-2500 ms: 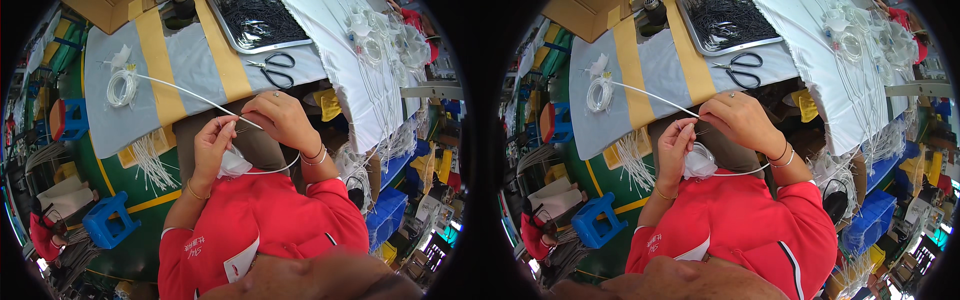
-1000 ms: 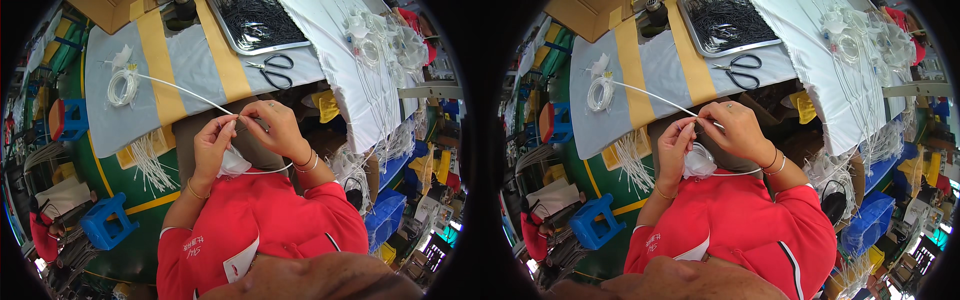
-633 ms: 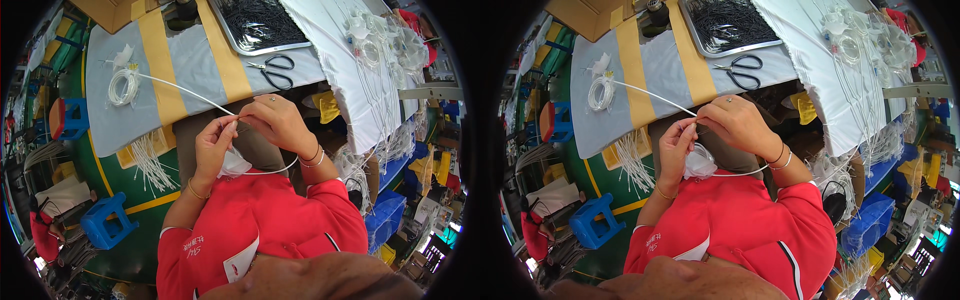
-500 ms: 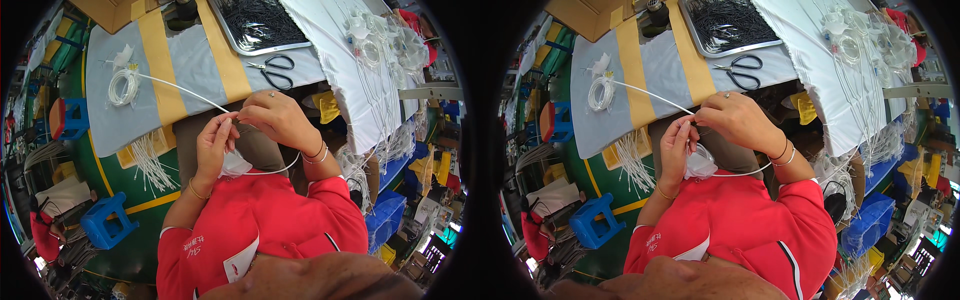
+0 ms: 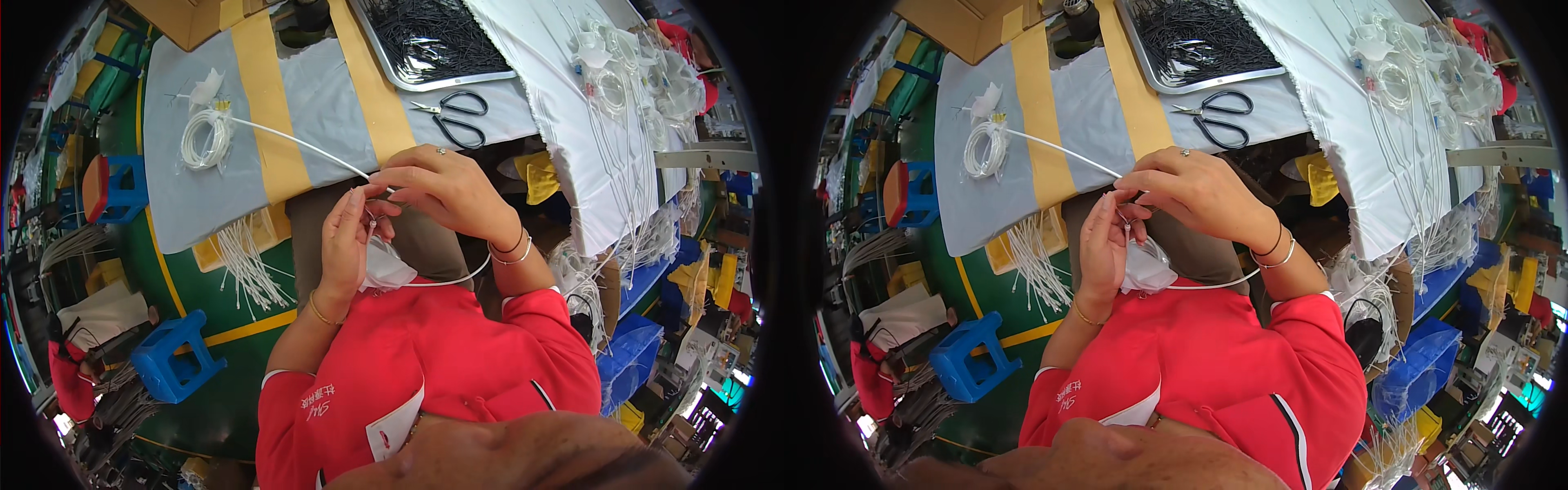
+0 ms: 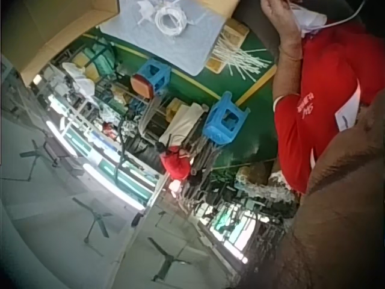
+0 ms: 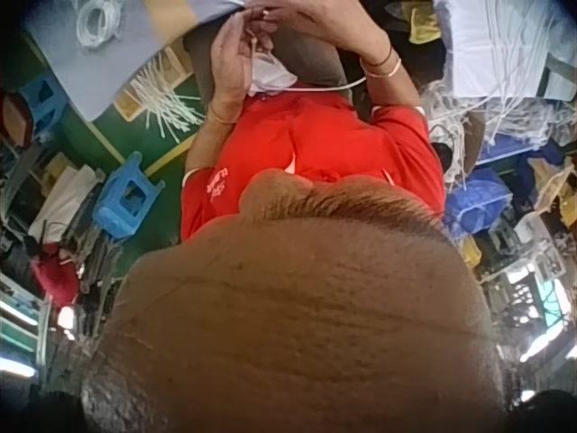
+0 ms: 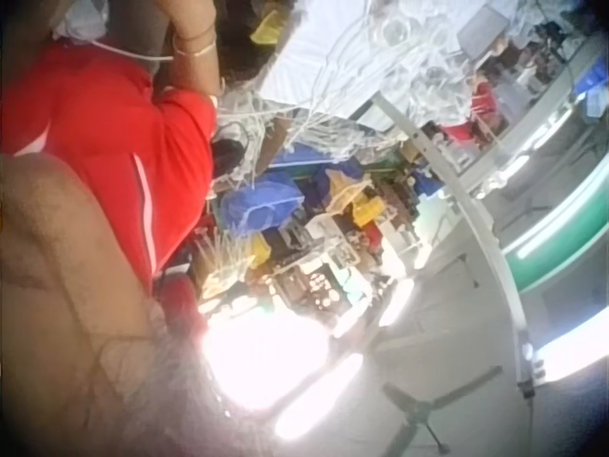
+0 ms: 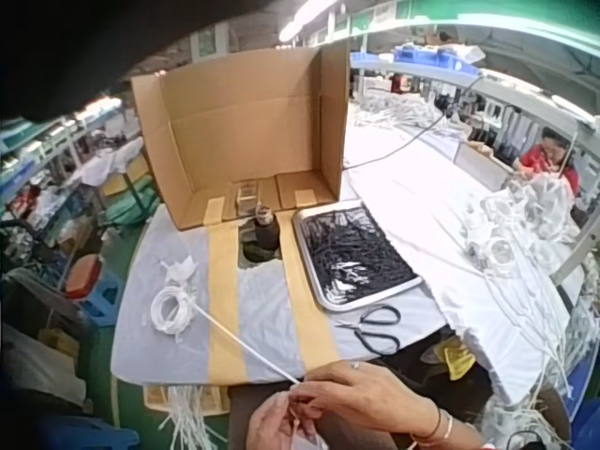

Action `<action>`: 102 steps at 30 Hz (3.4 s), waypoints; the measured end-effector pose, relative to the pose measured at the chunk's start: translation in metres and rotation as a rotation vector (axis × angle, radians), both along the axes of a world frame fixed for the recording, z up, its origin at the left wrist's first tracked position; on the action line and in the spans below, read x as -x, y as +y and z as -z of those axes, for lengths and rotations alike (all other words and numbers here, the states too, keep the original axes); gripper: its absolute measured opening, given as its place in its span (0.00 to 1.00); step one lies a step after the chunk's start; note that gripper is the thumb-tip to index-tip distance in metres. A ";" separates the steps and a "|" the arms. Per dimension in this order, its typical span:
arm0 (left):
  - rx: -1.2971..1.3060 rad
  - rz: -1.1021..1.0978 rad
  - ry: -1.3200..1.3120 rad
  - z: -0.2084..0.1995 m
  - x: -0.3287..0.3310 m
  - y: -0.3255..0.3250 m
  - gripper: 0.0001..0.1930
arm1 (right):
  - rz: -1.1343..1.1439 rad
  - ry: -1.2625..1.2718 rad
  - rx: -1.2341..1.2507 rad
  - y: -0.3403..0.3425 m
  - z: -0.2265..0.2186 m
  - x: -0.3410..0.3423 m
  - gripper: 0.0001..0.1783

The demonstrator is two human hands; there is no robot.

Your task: Assembling and trimming electronic cable harnesses at a production workstation.

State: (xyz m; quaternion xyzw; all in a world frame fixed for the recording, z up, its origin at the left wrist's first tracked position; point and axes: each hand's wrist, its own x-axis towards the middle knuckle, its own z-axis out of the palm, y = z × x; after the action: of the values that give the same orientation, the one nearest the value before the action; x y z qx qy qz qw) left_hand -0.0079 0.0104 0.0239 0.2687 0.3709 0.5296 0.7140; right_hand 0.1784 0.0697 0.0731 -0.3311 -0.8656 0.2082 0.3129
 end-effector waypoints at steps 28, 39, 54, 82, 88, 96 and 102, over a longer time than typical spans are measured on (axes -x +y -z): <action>-0.108 0.122 0.164 0.000 -0.004 -0.006 0.10 | -0.033 -0.114 -0.091 -0.001 -0.005 -0.012 0.08; 0.020 0.069 0.129 -0.002 0.000 -0.003 0.09 | 0.231 0.247 0.081 -0.024 0.021 -0.010 0.08; 0.042 0.069 0.126 -0.006 0.000 -0.003 0.10 | 0.121 0.218 0.003 -0.025 0.021 0.001 0.14; 0.043 0.059 0.153 -0.009 -0.003 -0.004 0.10 | 0.280 0.254 0.064 -0.041 0.024 0.001 0.08; 0.023 0.050 0.169 -0.009 -0.004 -0.005 0.10 | 0.289 0.285 0.120 -0.045 0.026 0.006 0.07; 0.001 0.042 0.176 -0.007 -0.004 -0.006 0.09 | 0.292 0.304 0.107 -0.045 0.029 0.007 0.07; -0.017 0.055 0.202 -0.008 -0.004 -0.007 0.09 | 0.301 0.304 0.143 -0.046 0.028 0.006 0.07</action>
State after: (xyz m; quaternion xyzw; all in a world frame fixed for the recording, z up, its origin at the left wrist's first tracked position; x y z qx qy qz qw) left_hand -0.0036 0.0035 0.0316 0.3368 0.4291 0.4829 0.6850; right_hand 0.1720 0.0236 0.0451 -0.4428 -0.7321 0.2676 0.4431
